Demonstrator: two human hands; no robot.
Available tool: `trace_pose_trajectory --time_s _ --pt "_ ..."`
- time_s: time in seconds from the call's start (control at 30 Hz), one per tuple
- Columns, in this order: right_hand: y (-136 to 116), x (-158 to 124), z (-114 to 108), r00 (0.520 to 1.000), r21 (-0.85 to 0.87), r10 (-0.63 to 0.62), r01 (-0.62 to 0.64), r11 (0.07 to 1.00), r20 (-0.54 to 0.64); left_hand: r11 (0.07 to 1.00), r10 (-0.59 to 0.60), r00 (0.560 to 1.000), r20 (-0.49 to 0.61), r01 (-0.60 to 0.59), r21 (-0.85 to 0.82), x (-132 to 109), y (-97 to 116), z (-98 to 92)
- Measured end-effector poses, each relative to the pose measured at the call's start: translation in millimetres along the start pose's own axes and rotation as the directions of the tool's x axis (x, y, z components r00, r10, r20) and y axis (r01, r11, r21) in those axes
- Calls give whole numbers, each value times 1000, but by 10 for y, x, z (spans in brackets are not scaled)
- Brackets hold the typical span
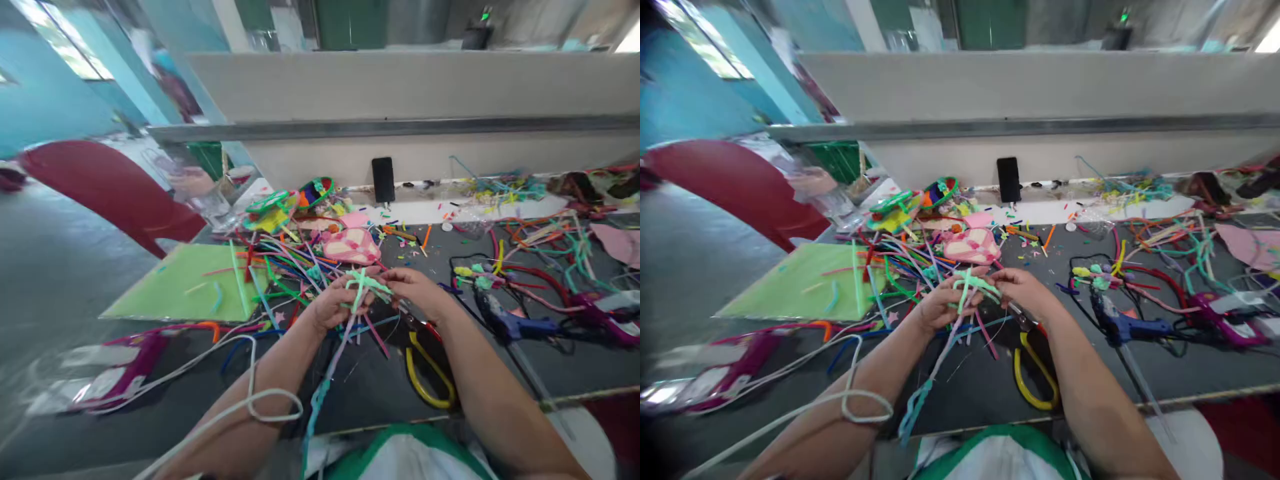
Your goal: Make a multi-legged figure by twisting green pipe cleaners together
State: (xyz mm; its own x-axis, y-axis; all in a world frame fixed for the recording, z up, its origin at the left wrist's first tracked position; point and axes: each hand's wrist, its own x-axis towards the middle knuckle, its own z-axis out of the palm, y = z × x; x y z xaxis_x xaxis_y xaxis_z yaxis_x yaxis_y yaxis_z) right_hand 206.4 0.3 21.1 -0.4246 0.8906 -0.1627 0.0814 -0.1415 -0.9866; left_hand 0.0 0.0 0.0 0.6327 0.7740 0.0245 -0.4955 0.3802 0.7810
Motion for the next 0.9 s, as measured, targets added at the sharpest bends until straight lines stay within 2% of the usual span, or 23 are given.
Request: trace_pose_trajectory --time_s 0.13,0.23,0.37,0.53,0.63,0.7,0.77,0.83,0.9 --pt "24 24 32 999 140 22 -27 990 37 999 14 997 -73 -10 47 11 1 37" --pt "49 48 48 1000 157 15 -11 988 -27 995 12 993 -120 0 101 36 -4 59" --pt "74 67 39 996 88 -2 10 996 -89 987 5 984 -180 24 157 66 -19 73" --pt "149 105 18 998 -6 -57 57 998 -31 976 -3 970 -243 56 212 76 -32 60" --pt "184 109 7 981 -158 -192 185 970 -34 976 -12 961 -275 71 204 84 -48 23" --pt "171 89 2 917 -378 -397 356 855 -33 983 -17 954 -299 71 168 89 -63 -6" --pt "136 60 4 811 -569 -581 510 645 69 990 -18 952 -307 60 129 92 -77 -25" --pt "100 41 11 726 -651 -659 598 467 194 993 -22 954 -300 56 104 91 -86 -27" --pt "77 38 15 669 -666 -698 644 375 254 993 -46 955 -292 75 91 89 -87 -16"
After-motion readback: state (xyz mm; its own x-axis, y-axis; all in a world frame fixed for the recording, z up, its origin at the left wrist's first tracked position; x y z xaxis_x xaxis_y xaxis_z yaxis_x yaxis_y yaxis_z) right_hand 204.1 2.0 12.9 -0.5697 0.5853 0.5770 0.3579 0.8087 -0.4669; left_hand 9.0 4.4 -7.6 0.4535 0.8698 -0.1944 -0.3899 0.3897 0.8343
